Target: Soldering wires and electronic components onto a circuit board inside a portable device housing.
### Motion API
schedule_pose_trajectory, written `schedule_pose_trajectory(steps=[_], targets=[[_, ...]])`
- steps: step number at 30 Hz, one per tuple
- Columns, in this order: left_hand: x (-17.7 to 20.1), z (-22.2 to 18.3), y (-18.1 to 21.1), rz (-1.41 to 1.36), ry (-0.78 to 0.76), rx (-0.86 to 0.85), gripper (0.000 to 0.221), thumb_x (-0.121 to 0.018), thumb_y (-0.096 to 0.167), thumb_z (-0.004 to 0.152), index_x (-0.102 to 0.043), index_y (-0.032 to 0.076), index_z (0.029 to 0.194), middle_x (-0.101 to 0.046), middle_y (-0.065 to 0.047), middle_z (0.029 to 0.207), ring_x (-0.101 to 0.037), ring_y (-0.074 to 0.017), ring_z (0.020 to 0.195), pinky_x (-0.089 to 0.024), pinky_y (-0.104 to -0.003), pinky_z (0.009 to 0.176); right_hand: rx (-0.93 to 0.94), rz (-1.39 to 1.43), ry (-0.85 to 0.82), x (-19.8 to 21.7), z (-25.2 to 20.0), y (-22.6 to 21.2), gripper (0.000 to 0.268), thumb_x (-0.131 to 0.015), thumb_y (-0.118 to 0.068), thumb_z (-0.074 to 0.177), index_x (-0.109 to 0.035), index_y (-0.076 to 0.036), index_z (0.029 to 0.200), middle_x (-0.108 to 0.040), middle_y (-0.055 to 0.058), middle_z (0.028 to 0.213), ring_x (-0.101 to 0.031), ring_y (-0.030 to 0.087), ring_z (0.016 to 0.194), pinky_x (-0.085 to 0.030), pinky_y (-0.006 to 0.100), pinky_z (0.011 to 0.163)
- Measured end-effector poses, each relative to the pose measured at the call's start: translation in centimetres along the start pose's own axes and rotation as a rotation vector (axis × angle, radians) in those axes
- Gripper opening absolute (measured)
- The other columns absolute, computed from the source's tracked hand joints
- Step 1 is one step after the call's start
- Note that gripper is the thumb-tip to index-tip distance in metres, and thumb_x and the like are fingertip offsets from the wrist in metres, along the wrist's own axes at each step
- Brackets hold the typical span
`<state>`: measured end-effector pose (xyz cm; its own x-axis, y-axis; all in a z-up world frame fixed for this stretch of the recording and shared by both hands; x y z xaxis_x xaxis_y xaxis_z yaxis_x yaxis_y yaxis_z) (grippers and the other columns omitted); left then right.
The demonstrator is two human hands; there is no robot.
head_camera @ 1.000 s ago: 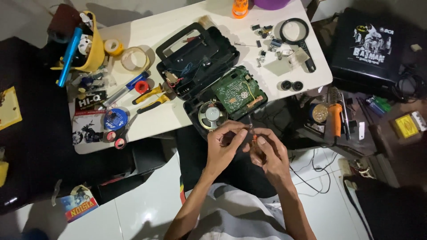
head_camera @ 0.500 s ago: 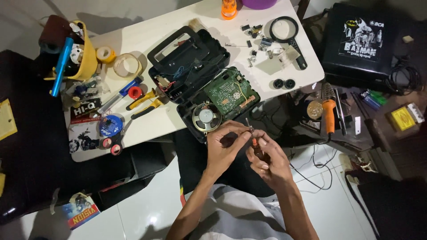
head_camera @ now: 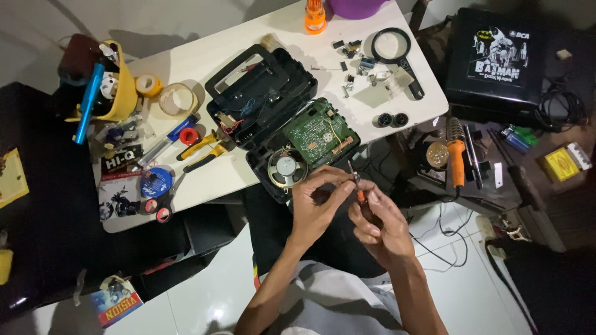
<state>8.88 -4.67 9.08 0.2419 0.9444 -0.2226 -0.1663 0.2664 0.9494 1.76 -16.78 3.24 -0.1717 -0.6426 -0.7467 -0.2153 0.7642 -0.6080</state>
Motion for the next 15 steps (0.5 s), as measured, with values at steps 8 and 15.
schedule_pose_trajectory(steps=[8,15], targets=[[-4.8,3.4,-3.2,0.071,-0.151,0.028,0.027,-0.07,0.022,0.102,-0.074,-0.003,0.109,-0.073,-0.019,0.098,-0.07,-0.0259,0.095,-0.056,-0.041,0.082,0.374,-0.187,0.313,4.6,2.2,-2.7,0.022,-0.053,-0.022,0.106,-0.055,-0.007,0.122,-0.065,0.019,0.083,-0.033,0.009,0.052,-0.028,0.021,0.043],[-10.2,5.1,-9.0,0.126,-0.275,0.058,0.016,-0.078,0.016,0.094,-0.079,0.004,0.103,-0.076,-0.015,0.092,-0.072,-0.0211,0.092,-0.058,-0.033,0.079,0.561,-0.102,0.446,8.0,1.6,-5.6,0.02,-0.052,-0.014,0.105,-0.057,-0.008,0.124,-0.061,0.013,0.088,-0.042,0.01,0.058,-0.033,0.021,0.052]])
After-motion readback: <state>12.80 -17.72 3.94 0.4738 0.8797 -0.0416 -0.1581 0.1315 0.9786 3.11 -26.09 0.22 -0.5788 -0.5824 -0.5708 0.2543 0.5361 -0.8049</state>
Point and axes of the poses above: each hand's wrist, its own z-axis towards the middle knuckle, its own x-axis out of the back of the hand, y = z × x, the point moved 8 cm from there along z, towards the middle knuckle
